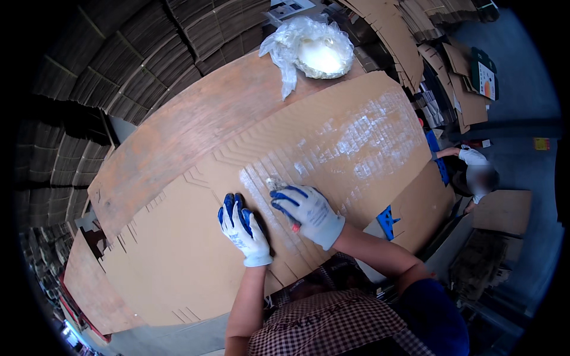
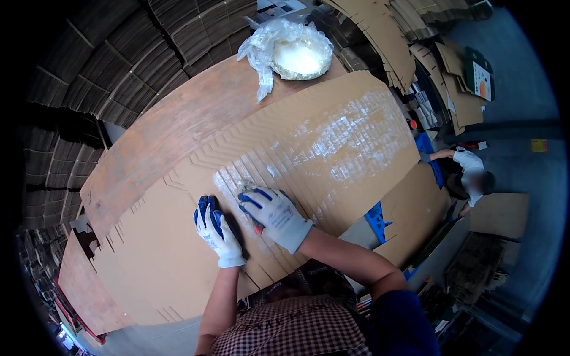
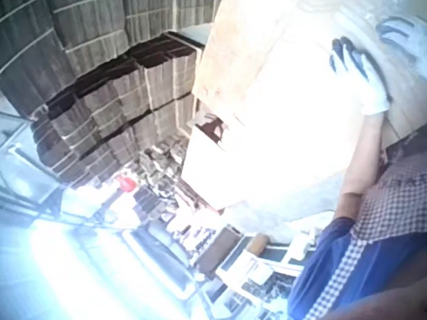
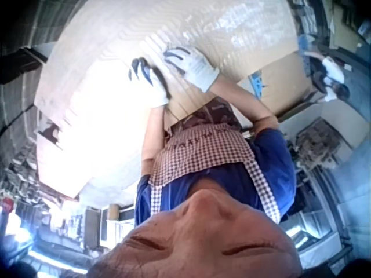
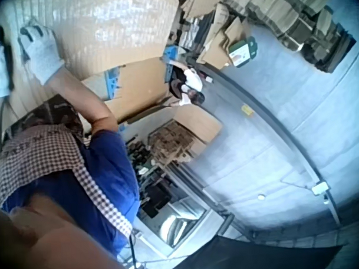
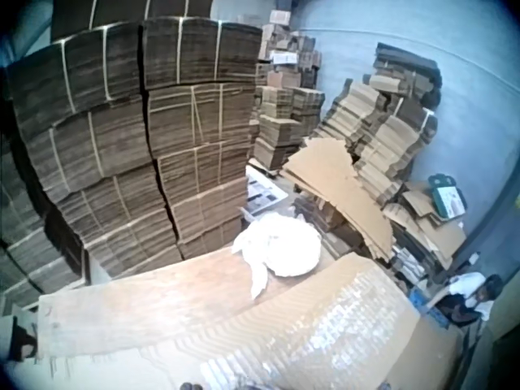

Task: The person stacks flat cardboard pieces on a workbench, then uses a cloth to spread a white paste from a plastic bag across the cardboard surface. Another worker assembles boxes nearby.

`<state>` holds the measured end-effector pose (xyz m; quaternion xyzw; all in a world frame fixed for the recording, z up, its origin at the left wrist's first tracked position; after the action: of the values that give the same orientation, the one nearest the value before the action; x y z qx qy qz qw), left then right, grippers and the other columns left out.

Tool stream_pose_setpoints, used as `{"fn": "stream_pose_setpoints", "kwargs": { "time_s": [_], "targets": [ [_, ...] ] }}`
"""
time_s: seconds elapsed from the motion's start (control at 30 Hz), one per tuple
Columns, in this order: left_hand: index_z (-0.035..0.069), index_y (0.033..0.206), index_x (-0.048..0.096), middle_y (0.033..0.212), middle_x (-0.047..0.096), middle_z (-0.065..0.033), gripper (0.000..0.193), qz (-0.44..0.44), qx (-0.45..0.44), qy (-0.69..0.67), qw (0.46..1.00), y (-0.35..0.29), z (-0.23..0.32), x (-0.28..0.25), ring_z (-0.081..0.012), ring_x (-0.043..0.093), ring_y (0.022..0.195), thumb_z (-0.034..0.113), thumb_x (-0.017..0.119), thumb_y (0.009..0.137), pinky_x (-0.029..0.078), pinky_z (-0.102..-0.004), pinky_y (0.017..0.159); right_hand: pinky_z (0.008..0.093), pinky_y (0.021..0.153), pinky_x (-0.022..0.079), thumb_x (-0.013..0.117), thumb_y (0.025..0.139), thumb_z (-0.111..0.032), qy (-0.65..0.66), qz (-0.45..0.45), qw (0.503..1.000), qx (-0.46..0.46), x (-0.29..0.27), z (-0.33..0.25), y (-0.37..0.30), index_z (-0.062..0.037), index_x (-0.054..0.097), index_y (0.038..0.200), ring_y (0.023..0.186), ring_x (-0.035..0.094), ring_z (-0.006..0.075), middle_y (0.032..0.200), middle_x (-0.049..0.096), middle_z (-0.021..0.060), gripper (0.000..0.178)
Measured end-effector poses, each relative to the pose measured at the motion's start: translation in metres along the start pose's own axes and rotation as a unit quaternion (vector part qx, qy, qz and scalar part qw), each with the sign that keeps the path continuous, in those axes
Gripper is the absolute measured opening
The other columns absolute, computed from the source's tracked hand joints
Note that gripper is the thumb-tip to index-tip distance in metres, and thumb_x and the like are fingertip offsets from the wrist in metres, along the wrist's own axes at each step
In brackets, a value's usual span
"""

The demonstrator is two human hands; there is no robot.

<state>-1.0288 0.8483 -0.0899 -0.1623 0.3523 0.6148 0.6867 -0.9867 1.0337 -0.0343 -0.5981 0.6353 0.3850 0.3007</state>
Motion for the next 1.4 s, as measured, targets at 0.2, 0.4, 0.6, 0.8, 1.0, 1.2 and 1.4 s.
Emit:
{"fn": "stream_pose_setpoints", "kwargs": {
  "time_s": [0.2,0.4,0.6,0.8,1.0,1.2,1.4],
  "targets": [
    [-0.001,0.129,0.063,0.137,0.059,-0.0191,0.039,0.018,-0.004,0.012,1.0,-0.001,-0.005,-0.005,-0.0379,0.048,0.129,0.021,0.049,0.1,0.032,-0.0488,0.112,0.0447,0.098,0.047,0.065,0.08,-0.015,-0.059,-0.003,0.994,0.094,-0.013,0.028,0.005,-0.0108,0.064,0.122,0.121,0.057,0.0285,0.135,0.059,0.0091,0.042],
    [-0.002,0.129,0.063,0.136,0.06,-0.0191,0.038,0.015,0.0,-0.005,1.0,0.0,0.0,-0.001,-0.038,0.049,0.129,0.018,0.05,0.1,0.033,-0.0492,0.111,0.0467,0.101,0.044,0.071,0.077,-0.017,-0.135,-0.066,0.987,0.052,-0.007,0.019,-0.023,-0.0143,0.065,0.122,0.125,0.053,0.0288,0.131,0.059,0.0062,0.045],
    [-0.002,0.13,0.062,0.137,0.06,-0.0197,0.038,0.017,0.004,0.006,1.0,-0.003,-0.003,0.0,-0.0379,0.05,0.128,0.018,0.049,0.101,0.033,-0.0495,0.111,0.0466,0.099,0.045,0.077,0.071,-0.019,-0.099,-0.036,0.994,0.034,-0.013,0.017,-0.021,-0.0148,0.064,0.122,0.123,0.055,0.0281,0.131,0.06,0.0058,0.052],
    [-0.002,0.13,0.062,0.136,0.061,-0.0195,0.038,0.018,0.009,0.016,1.0,-0.003,-0.004,-0.002,-0.0377,0.05,0.128,0.019,0.048,0.102,0.033,-0.049,0.112,0.0463,0.096,0.046,0.072,0.076,-0.014,-0.078,0.012,0.988,0.13,-0.011,0.05,-0.007,-0.0127,0.064,0.121,0.122,0.057,0.0257,0.132,0.061,0.007,0.046],
    [0.0,0.131,0.063,0.139,0.058,-0.0191,0.039,0.002,-0.016,-0.007,1.0,-0.002,-0.003,0.0,-0.0399,0.048,0.129,0.019,0.049,0.1,0.031,-0.05,0.113,0.0447,0.095,0.049,0.066,0.081,-0.015,-0.04,-0.096,0.995,0.003,0.003,-0.036,-0.033,-0.0113,0.065,0.12,0.121,0.059,0.0304,0.131,0.061,0.0078,0.04],
    [-0.001,0.131,0.061,0.137,0.06,-0.0193,0.039,0.012,0.002,0.014,1.0,-0.002,-0.004,-0.003,-0.0379,0.049,0.129,0.02,0.048,0.102,0.033,-0.0488,0.111,0.0455,0.093,0.049,0.067,0.082,-0.023,-0.066,-0.065,0.992,0.088,-0.002,-0.009,-0.021,-0.0117,0.064,0.12,0.123,0.056,0.0294,0.131,0.059,0.0088,0.04],
    [0.0,0.13,0.063,0.14,0.057,-0.0206,0.039,0.008,-0.004,-0.004,1.0,-0.002,-0.005,0.002,-0.0406,0.048,0.128,0.019,0.05,0.099,0.031,-0.0513,0.113,0.0462,0.095,0.048,0.067,0.078,-0.017,-0.059,-0.132,0.989,0.024,0.006,-0.033,-0.026,-0.0122,0.063,0.127,0.124,0.056,0.0308,0.137,0.057,0.0093,0.049]
  ]
}}
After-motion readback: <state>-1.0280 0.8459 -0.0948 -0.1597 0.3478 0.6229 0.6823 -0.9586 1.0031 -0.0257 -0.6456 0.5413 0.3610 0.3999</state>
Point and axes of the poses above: each hand's wrist, its own y-axis towards the middle knuckle, its own x-axis out of the palm, z = x × y, the point moved 1 cm from there along y, towards the middle knuckle
